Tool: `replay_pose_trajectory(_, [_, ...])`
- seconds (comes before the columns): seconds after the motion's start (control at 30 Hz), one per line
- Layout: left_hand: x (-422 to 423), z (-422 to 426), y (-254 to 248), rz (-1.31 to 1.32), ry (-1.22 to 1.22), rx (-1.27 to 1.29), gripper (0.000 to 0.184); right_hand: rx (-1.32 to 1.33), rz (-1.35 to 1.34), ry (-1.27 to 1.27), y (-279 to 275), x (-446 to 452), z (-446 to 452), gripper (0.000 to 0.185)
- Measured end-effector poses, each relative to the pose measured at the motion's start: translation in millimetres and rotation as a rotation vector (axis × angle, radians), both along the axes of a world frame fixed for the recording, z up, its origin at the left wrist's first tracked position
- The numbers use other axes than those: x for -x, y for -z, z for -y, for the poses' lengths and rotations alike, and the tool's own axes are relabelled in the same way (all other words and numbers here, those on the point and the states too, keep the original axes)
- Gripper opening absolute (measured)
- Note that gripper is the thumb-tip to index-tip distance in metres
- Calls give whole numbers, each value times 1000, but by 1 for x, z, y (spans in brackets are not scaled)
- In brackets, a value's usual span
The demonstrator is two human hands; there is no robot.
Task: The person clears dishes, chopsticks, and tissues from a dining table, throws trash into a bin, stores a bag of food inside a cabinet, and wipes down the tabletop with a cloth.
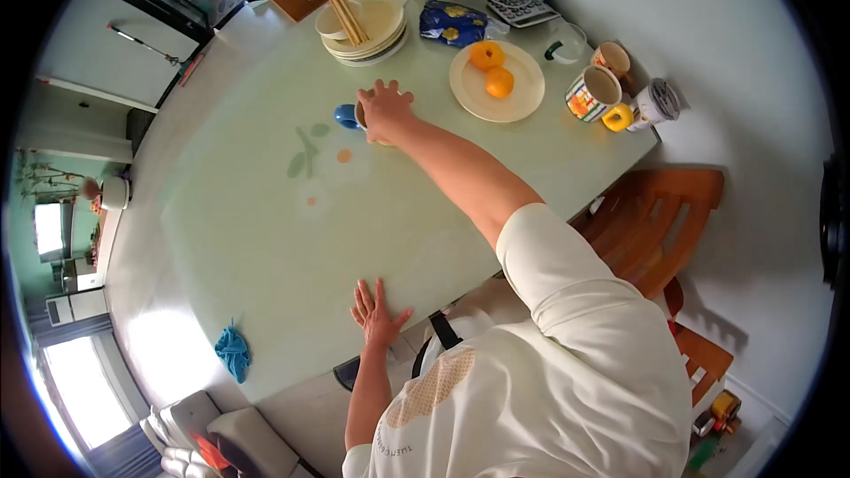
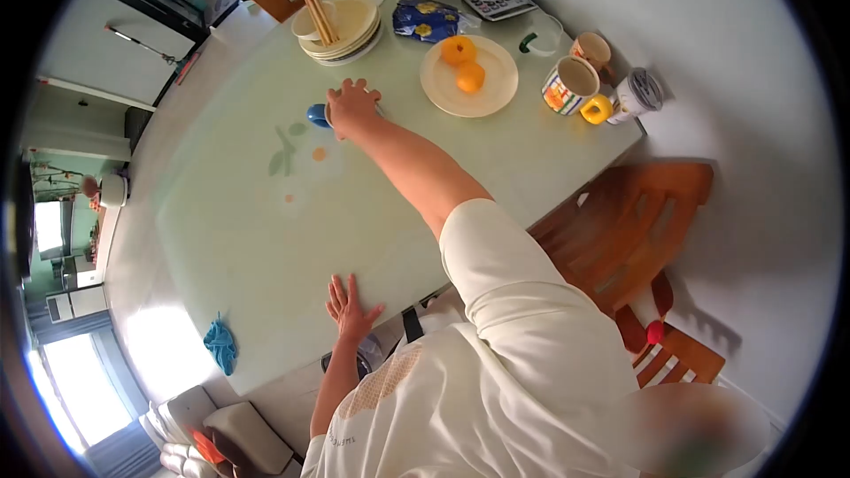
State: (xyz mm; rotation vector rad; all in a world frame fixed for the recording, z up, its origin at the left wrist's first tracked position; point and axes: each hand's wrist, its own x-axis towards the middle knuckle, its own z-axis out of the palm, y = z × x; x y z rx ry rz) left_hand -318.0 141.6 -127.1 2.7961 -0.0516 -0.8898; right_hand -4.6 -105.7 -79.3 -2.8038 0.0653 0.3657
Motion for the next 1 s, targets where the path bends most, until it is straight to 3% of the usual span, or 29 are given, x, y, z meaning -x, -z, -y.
replay_pose_trajectory(0.23, [3, 1, -4, 30, -29, 20, 99, -48, 16, -197, -2, 64, 31, 80])
replay_pose_trajectory(0.53, [4, -1, -8, 57, -26, 42, 97, -74, 81, -227, -8, 171, 139, 78])
replay_pose_trajectory(0.8, [8, -5, 0, 91, -34, 53, 97, -39, 100, -205, -14, 209, 214, 78])
replay_pose_trajectory(1.0, [8, -10, 2, 88, -51, 97, 97, 27, 83, -215, -16, 212, 214, 87])
